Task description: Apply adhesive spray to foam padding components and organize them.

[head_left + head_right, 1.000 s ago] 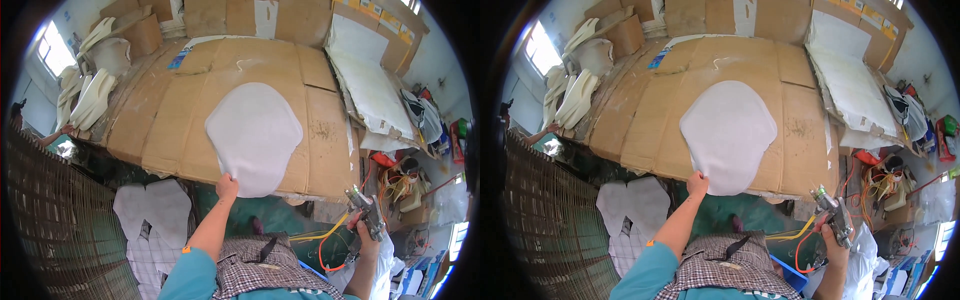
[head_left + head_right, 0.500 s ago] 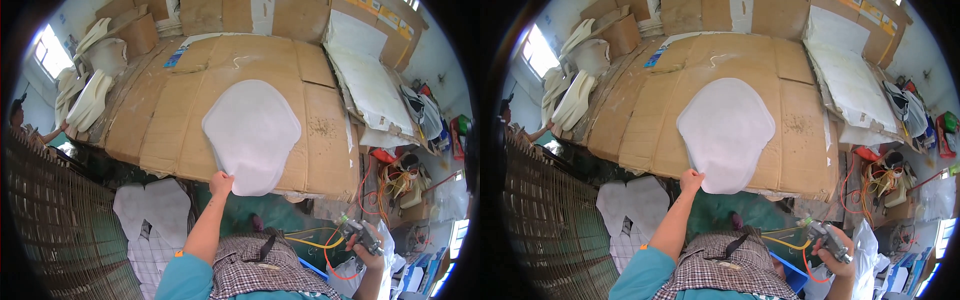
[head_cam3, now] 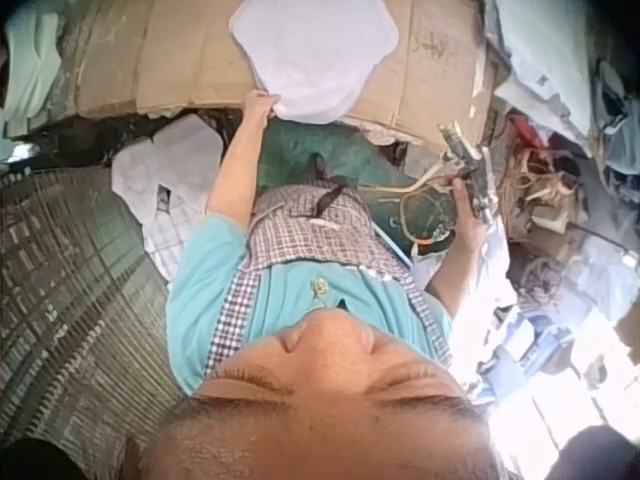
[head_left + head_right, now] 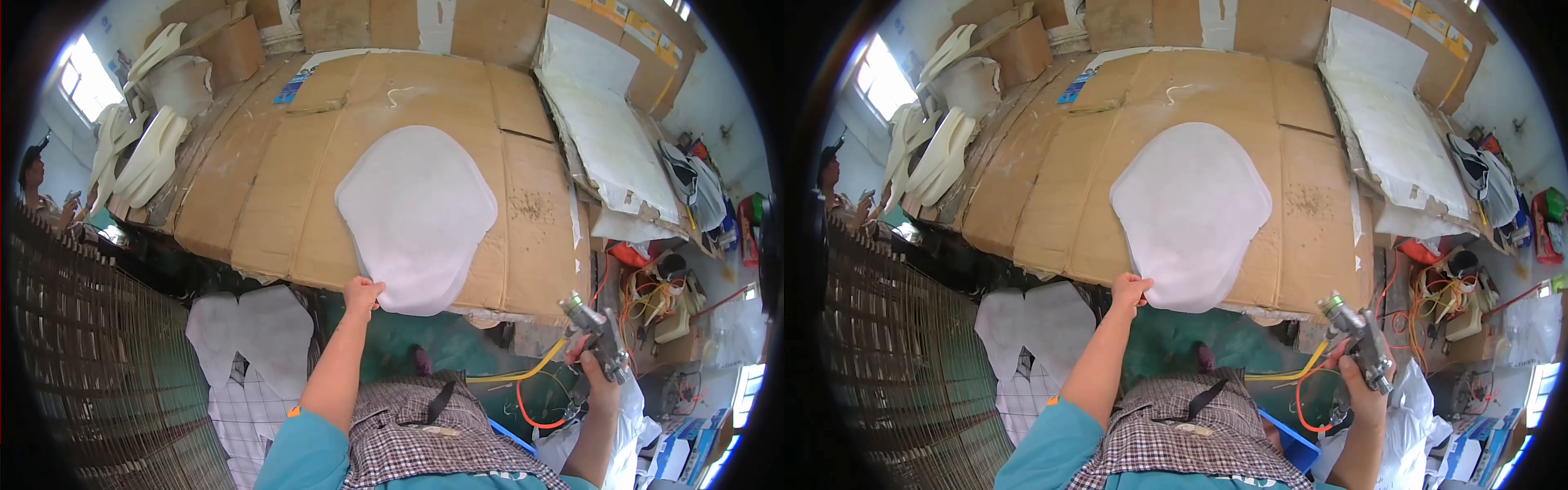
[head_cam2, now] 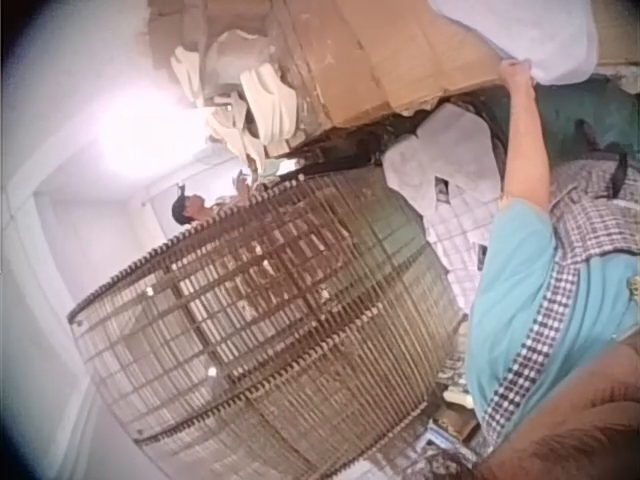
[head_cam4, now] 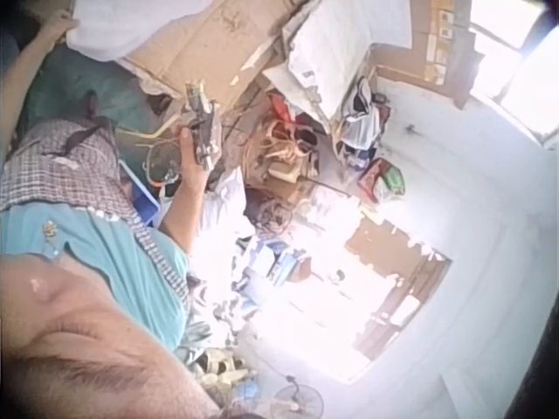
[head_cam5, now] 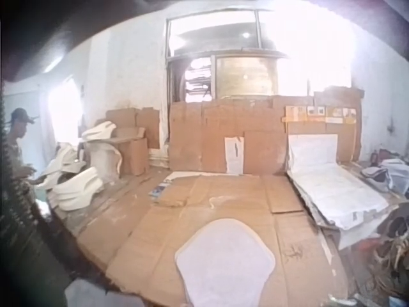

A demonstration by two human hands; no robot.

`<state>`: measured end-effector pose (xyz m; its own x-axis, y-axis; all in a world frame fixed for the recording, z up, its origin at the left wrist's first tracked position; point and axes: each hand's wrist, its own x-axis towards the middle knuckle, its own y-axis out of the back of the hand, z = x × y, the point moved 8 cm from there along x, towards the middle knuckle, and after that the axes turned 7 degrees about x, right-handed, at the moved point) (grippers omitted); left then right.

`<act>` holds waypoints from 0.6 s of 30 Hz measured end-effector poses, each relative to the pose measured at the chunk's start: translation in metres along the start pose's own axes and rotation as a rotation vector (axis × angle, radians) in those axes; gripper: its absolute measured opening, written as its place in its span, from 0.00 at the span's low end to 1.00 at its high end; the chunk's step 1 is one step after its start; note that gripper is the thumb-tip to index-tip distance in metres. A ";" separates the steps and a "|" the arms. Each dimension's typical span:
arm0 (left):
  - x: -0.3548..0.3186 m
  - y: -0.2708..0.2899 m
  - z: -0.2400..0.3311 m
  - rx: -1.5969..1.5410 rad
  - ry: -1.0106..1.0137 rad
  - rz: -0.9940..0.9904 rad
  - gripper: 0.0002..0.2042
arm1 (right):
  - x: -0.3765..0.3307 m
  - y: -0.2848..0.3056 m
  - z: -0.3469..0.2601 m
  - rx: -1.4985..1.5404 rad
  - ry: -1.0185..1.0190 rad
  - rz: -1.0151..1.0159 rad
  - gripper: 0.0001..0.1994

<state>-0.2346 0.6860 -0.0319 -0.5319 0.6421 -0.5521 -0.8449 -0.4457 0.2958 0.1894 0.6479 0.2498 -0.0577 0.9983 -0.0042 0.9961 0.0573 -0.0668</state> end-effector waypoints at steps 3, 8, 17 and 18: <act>-0.002 0.000 -0.005 -0.015 0.041 -0.035 0.11 | -0.004 -0.012 -0.007 0.007 0.010 -0.093 0.28; -0.005 0.000 -0.010 -0.101 0.069 0.009 0.11 | -0.002 0.000 -0.012 -0.018 0.004 -0.049 0.31; -0.008 -0.002 -0.025 -0.023 0.080 0.008 0.09 | -0.029 0.018 -0.022 -0.092 -0.025 0.026 0.27; -0.010 -0.003 -0.027 -0.065 0.089 0.000 0.07 | -0.031 0.027 -0.019 -0.113 -0.070 0.034 0.28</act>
<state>-0.2246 0.6639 -0.0486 -0.5220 0.5854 -0.6203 -0.8382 -0.4869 0.2458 0.2198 0.6189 0.2670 -0.0241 0.9969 -0.0743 0.9985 0.0277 0.0469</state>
